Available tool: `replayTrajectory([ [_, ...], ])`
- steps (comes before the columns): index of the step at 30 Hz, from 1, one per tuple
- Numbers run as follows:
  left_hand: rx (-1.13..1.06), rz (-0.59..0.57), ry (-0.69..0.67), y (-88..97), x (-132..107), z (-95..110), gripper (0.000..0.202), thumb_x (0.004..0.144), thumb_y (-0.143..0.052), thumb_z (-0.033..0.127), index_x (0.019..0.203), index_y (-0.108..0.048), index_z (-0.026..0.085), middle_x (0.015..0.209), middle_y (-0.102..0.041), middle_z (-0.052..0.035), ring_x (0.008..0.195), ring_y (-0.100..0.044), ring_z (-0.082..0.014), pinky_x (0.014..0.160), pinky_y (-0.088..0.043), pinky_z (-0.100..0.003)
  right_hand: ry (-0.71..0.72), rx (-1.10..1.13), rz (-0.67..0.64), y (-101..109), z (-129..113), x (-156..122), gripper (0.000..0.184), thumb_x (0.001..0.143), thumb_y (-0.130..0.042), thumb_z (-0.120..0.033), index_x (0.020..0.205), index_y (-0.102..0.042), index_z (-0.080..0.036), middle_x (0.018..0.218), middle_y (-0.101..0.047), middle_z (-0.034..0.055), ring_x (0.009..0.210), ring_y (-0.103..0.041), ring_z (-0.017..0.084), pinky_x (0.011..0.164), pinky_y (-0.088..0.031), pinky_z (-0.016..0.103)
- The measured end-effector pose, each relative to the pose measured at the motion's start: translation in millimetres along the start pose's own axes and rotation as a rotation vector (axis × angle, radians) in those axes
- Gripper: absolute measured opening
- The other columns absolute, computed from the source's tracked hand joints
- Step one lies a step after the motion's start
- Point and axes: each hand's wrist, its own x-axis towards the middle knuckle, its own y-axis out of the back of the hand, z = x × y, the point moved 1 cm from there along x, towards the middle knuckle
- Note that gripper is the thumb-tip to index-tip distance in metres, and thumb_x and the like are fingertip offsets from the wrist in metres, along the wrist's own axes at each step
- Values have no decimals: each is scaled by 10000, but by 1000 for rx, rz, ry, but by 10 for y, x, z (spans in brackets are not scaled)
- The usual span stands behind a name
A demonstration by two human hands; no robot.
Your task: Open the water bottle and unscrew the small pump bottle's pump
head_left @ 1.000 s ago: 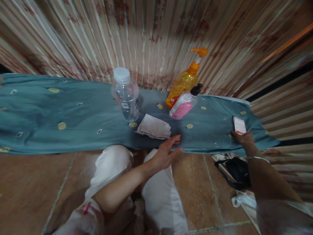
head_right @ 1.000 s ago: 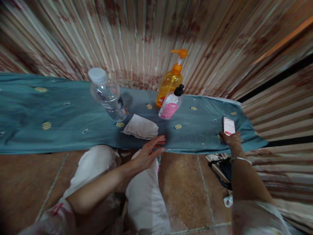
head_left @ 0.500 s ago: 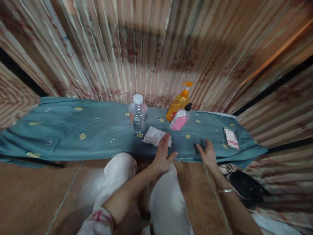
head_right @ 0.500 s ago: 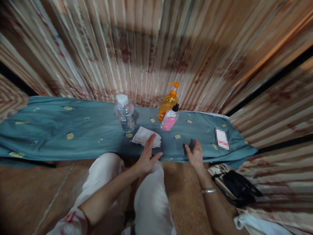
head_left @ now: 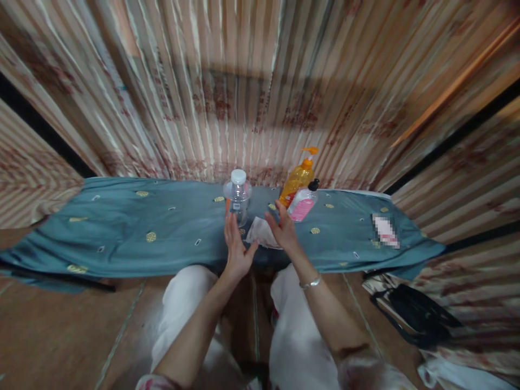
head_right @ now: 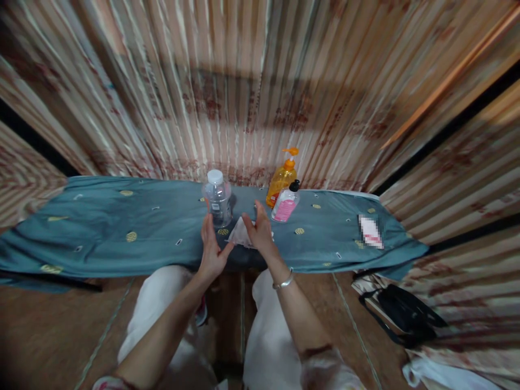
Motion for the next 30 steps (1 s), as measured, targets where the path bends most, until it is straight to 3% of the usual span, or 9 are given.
replayTrajectory([
  [5, 48, -54, -86, -15, -74, -8, 855, 940, -584, 475, 1622, -141, 211, 1670, -242, -213, 1578, -187, -347, 1259, -175, -593, -4, 26, -2, -231, -22, 302, 762, 929, -481, -657, 1465, -483, -116, 1479, -561, 205, 1390, -522, 326, 1174, -394, 517],
  [8, 58, -44, -84, 17, -82, -31, 851, 948, -577, 467, 1624, -126, 213, 1667, -241, -216, 1576, -193, -342, 1256, -189, -594, -18, 15, 15, -302, 157, 260, 759, 927, -470, -660, 1448, -506, -109, 1450, -585, 211, 1379, -530, 338, 1174, -390, 539],
  [13, 35, 79, 36, 184, 9, -139, 950, 895, -654, 491, 1626, -112, 220, 1684, -198, -209, 1584, -157, -339, 1271, -121, -587, -98, -21, -43, -365, 435, 103, 654, 911, -522, -567, 1389, -557, -122, 1409, -616, 222, 1372, -534, 381, 1172, -368, 614],
  [17, -29, 105, 133, 223, 234, -170, 1053, 819, -732, 521, 1619, -122, 212, 1693, -176, -205, 1591, -128, -345, 1280, -103, -561, -115, -55, -93, -422, 468, 79, 636, 919, -495, -527, 1388, -548, -100, 1429, -594, 241, 1371, -541, 380, 1185, -353, 616],
  [24, -107, 147, 210, 121, 907, -112, 1279, 701, -844, 502, 1615, -31, 128, 1707, -75, -217, 1598, -65, -352, 1297, -134, -493, -103, -35, -70, -468, 493, 47, 658, 927, -497, -565, 1405, -548, -117, 1417, -609, 217, 1368, -547, 351, 1190, -373, 570],
  [30, -112, 122, 243, 54, 977, -269, 1318, 637, -898, 394, 1602, -42, 123, 1697, -85, -249, 1598, -70, -349, 1301, -107, -478, -118, -69, -73, -452, 545, 38, 668, 935, -481, -573, 1413, -543, -110, 1421, -605, 228, 1349, -565, 356, 1181, -382, 577],
])
